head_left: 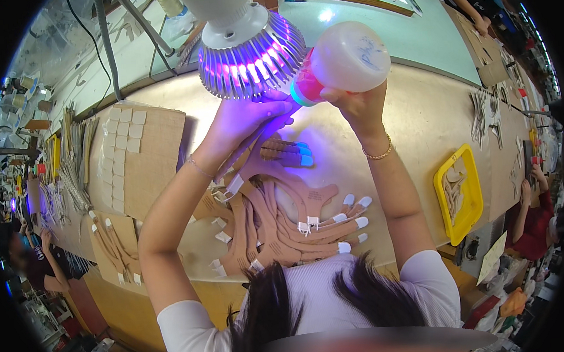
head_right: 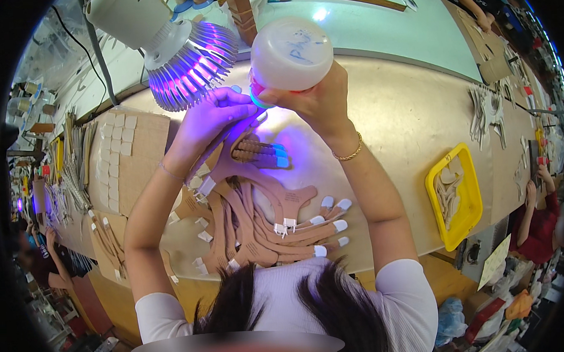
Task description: The person applies glue from a squeeze bottle to the tips of multiple beige fabric pieces arranged on a table. They pick up each piece, apply glue under a UV lamp, and place it back on the table.
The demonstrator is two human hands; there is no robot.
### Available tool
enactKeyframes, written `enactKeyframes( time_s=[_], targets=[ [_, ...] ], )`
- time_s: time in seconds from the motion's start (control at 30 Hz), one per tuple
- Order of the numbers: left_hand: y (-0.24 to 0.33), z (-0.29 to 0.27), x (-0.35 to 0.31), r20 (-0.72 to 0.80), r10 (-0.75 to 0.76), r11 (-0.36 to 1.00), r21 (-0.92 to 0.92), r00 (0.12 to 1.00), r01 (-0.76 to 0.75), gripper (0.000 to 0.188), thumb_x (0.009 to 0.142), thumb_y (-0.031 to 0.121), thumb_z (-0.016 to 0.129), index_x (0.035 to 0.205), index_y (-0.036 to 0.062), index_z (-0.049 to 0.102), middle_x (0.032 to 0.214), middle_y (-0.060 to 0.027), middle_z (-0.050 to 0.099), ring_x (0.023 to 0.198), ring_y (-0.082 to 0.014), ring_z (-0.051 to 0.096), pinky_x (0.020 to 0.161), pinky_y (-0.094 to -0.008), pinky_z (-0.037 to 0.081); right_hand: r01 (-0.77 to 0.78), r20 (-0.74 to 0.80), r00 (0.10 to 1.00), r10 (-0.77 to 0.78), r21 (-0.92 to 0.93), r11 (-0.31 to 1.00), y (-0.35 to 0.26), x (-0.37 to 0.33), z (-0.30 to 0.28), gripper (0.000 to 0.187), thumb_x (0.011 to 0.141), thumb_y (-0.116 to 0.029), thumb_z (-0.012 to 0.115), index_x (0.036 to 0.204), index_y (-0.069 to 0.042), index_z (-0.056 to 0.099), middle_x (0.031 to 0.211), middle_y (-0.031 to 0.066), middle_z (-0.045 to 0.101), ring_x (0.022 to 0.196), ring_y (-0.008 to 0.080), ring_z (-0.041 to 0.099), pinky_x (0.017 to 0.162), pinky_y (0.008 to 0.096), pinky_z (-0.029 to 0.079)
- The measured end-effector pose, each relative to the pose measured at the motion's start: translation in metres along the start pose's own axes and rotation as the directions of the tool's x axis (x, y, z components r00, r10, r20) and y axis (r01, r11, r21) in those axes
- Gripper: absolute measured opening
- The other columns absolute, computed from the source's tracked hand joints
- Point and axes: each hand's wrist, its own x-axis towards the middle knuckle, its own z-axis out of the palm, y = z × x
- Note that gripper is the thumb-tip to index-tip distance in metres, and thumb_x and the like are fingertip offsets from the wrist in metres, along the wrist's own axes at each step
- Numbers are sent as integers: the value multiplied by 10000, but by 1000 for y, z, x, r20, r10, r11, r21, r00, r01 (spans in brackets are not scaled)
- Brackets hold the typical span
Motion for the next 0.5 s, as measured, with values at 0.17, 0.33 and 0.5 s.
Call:
enactKeyframes(
  time_s=[0.17, 0.33, 0.5],
  targets=[
    [1, 2, 1, 5, -17, 1000, 6, 1000, 17, 142, 817, -16, 638, 945, -59, 596, 931, -145, 652, 857, -210, 663, 806, -287, 549, -1, -20, 1000, 0, -22, 1000, 0, 0, -1, 518, 643, -376, 837, 965, -11, 659, 857, 64, 701, 781, 161, 675, 704, 280, 538],
    [2, 3, 0, -15, -17, 999, -29, 1000, 16, 144, 823, -12, 635, 949, -65, 592, 932, -156, 654, 863, -221, 667, 811, -297, 554, -65, -20, 998, 66, 22, 998, -2, 0, -4, 518, 634, -373, 844, 965, -16, 666, 858, 59, 703, 786, 150, 674, 709, 271, 537],
    [2, 2, 0, -7, -47, 999, -7, 999, 47, 147, 826, 4, 642, 949, -63, 599, 933, -148, 657, 859, -212, 669, 811, -292, 554, -56, -34, 998, 57, 31, 998, -4, -1, -4, 528, 636, -375, 843, 966, -5, 663, 864, 67, 703, 791, 148, 673, 713, 270, 539]
  ],
)
